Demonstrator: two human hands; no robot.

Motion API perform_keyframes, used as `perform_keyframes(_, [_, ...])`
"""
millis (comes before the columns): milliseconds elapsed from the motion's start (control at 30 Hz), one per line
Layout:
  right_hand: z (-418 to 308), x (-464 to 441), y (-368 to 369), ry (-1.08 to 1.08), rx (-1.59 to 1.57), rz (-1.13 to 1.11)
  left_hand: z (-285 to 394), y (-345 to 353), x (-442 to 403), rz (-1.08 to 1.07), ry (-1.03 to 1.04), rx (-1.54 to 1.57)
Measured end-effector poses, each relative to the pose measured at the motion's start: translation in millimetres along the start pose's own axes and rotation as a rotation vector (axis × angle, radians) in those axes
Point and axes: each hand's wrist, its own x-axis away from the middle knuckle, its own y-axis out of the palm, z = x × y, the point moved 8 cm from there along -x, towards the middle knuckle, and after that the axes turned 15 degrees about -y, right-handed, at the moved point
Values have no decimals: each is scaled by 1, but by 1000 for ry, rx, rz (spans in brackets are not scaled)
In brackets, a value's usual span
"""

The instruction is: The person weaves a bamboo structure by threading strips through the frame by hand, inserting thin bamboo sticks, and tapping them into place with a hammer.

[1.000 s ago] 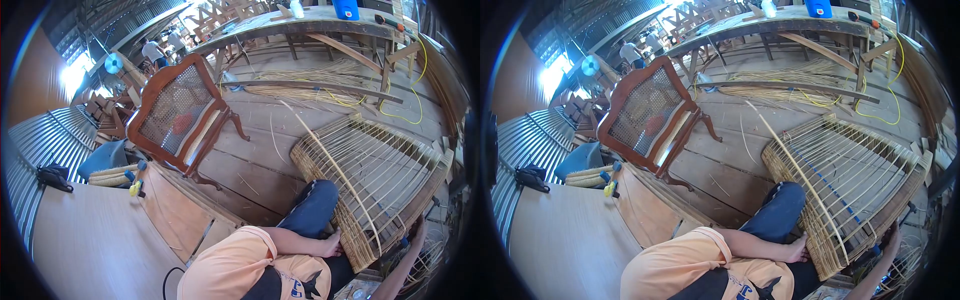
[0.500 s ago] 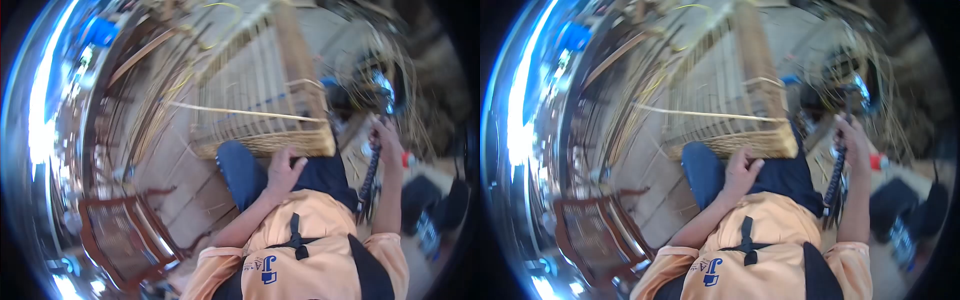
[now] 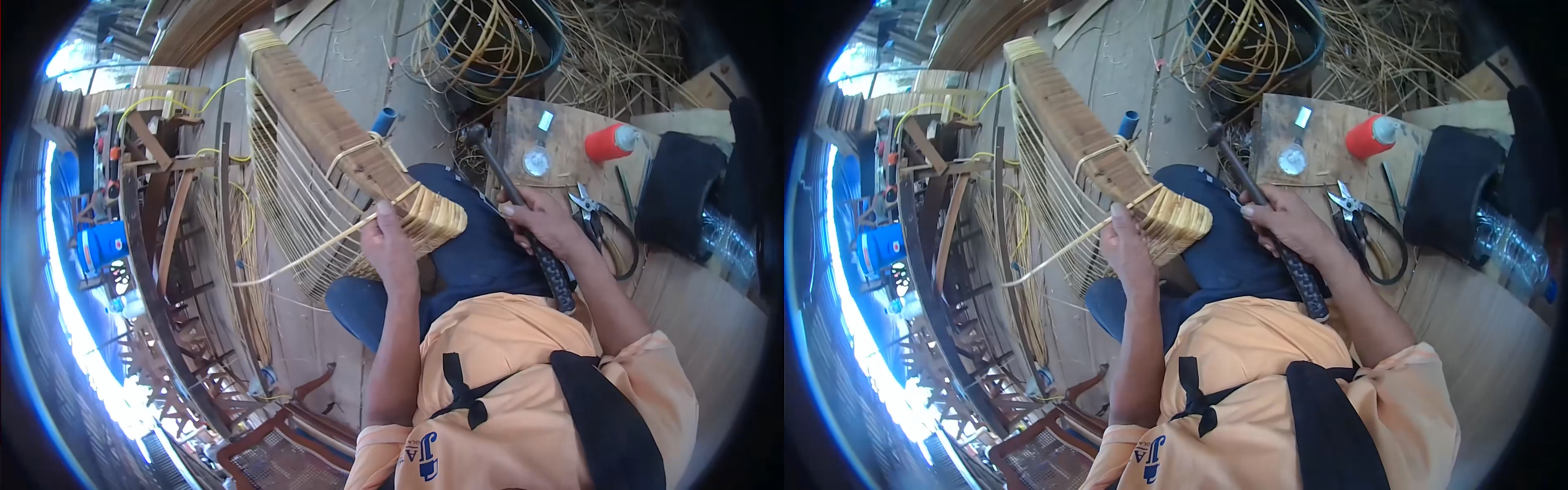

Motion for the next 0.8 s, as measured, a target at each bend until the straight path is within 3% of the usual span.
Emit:
perform_keyframes(33, [3, -4, 1, 10, 43, -40, -3, -6, -2, 99, -35, -59])
perform_keyframes(167, [12, -13, 6, 7, 113, -121, 1, -1, 9, 75, -30, -83])
perform_keyframes(267, [10, -13, 15, 43, 97, -151, 0, 5, 18, 18, 100, -166])
perform_keyframes(367, [10, -13, 23, 88, 21, -154, -10, 0, 17, 17, 50, -54])
perform_keyframes(467, [12, -14, 25, 68, -10, -182, -7, -3, 17, -2, 146, -53])
perform_keyframes(567, [8, -10, 26, 27, 25, -215, -15, -4, 14, -30, 37, 69])
perform_keyframes(800, [-2, -17, 28, -59, 8, -124, -21, -7, 10, -51, 99, 117])
